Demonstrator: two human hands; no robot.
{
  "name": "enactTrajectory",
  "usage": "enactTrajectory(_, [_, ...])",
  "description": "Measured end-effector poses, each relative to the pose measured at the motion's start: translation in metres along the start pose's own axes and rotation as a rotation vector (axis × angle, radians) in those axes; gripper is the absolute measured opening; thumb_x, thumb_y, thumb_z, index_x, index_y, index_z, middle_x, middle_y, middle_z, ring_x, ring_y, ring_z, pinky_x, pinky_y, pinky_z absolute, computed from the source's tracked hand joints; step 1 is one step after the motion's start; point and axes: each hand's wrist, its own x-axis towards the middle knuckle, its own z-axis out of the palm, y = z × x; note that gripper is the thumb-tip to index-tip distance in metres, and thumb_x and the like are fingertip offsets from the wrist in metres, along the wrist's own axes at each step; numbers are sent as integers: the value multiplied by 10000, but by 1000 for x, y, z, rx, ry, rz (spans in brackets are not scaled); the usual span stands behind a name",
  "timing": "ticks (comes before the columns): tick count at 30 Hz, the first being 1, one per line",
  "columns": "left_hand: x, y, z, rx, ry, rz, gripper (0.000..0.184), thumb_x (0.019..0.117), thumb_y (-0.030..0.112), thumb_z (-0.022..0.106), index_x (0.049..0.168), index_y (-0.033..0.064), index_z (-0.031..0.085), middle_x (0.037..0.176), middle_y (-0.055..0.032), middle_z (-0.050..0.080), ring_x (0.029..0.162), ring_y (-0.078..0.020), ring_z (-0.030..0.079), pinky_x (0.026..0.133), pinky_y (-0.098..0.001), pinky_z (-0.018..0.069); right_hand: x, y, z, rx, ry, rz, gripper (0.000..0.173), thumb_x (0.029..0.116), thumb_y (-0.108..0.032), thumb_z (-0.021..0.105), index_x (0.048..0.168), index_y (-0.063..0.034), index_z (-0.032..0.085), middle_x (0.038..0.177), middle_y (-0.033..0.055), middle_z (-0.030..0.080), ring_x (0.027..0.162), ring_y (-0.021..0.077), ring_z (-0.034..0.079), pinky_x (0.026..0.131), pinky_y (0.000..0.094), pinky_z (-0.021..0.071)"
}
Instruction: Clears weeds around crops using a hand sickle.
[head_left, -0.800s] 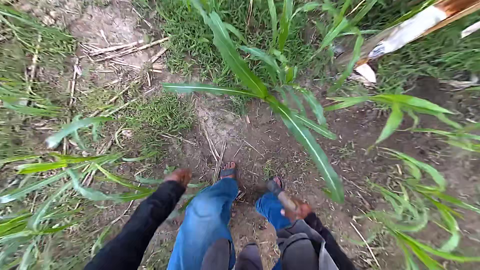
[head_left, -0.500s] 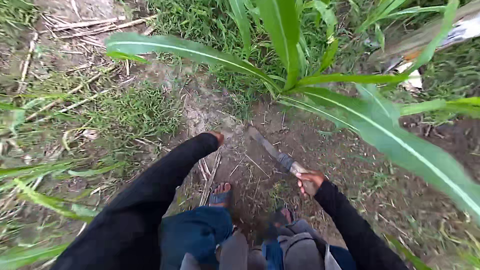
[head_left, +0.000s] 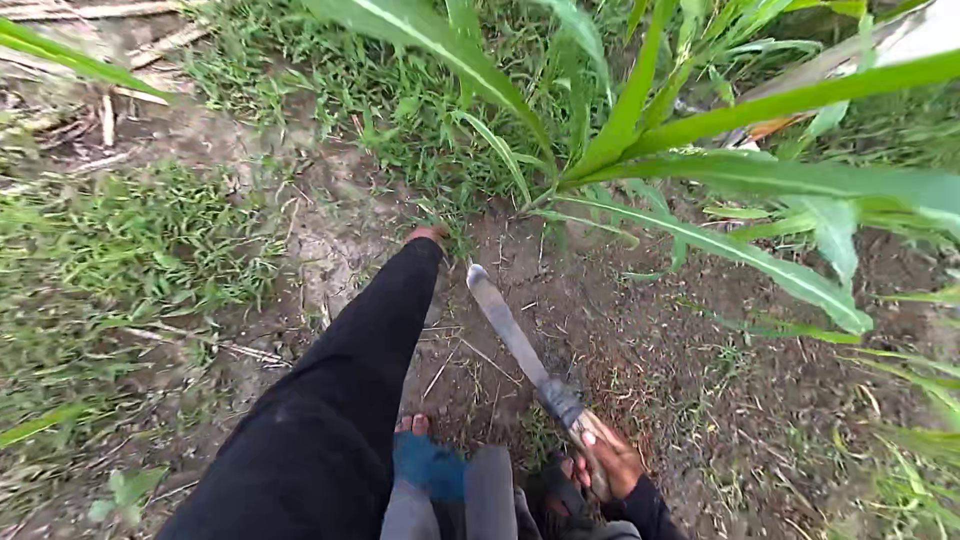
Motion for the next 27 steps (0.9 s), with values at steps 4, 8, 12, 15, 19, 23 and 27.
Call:
enactTrajectory(4, [-17, -7, -7, 64, 49, 232, 361, 1064, 199, 527, 1398, 114, 635, 1404, -312, 588, 1306, -524, 558, 1066, -729, 410, 72, -3, 55, -62, 46, -22, 546, 1010, -124, 615, 1512, 8, 448, 737, 124, 671, 490, 159, 596, 454, 318, 535])
enactTrajectory(8, [-15, -14, 24, 160, 187, 380, 643, 971, 490, 673, 1474, 106, 561, 1563, -271, 449, 1424, -502, 444, 1087, -705, 411, 59, -1, 74, -3, 52, -47, 526, 1012, -115, 601, 1501, 16, 460, 754, 127, 683, 497, 156, 599, 454, 312, 535])
enactTrajectory(12, [-12, 12, 37, 225, 245, 317, 642, 909, 388, 769, 1468, 140, 573, 1598, -240, 412, 1432, -522, 408, 1082, -713, 398, 30, 35, 49, 71, -15, 20, 635, 1005, -204, 546, 1558, 21, 327, 723, 97, 661, 509, 154, 610, 478, 313, 548])
enactTrajectory(15, [-4, 27, 28, 263, 123, 227, 565, 941, 256, 747, 1475, 205, 571, 1592, -223, 431, 1445, -494, 413, 1051, -701, 447, 16, 68, 36, 220, -6, 12, 643, 1008, -197, 547, 1553, 44, 307, 666, 91, 666, 485, 147, 626, 452, 297, 552])
enactTrajectory(19, [2, 37, 19, 140, 79, 7, 554, 952, 232, 718, 1472, 122, 563, 1547, -182, 508, 1399, -421, 506, 1053, -647, 480, 57, 24, 95, 56, 32, 51, 581, 1068, -249, 509, 1592, -72, 329, 700, 100, 619, 484, 171, 563, 437, 332, 500])
enactTrajectory(23, [7, 29, 16, 152, 87, 69, 549, 937, 282, 750, 1436, 110, 597, 1536, -199, 511, 1412, -431, 488, 1060, -642, 482, 58, 6, 115, -96, 171, -119, 570, 977, -84, 674, 1503, 3, 472, 754, 124, 680, 510, 163, 613, 466, 321, 543])
enactTrajectory(27, [-10, 4, 8, -249, 212, 228, 433, 1044, 225, 622, 1412, -1, 586, 1537, -261, 487, 1465, -427, 425, 1209, -572, 353, 19, -23, 76, -681, 208, -479, 623, 820, -155, 841, 1386, -7, 626, 1267, 205, 707, 1098, 286, 726, 1011, 482, 558])
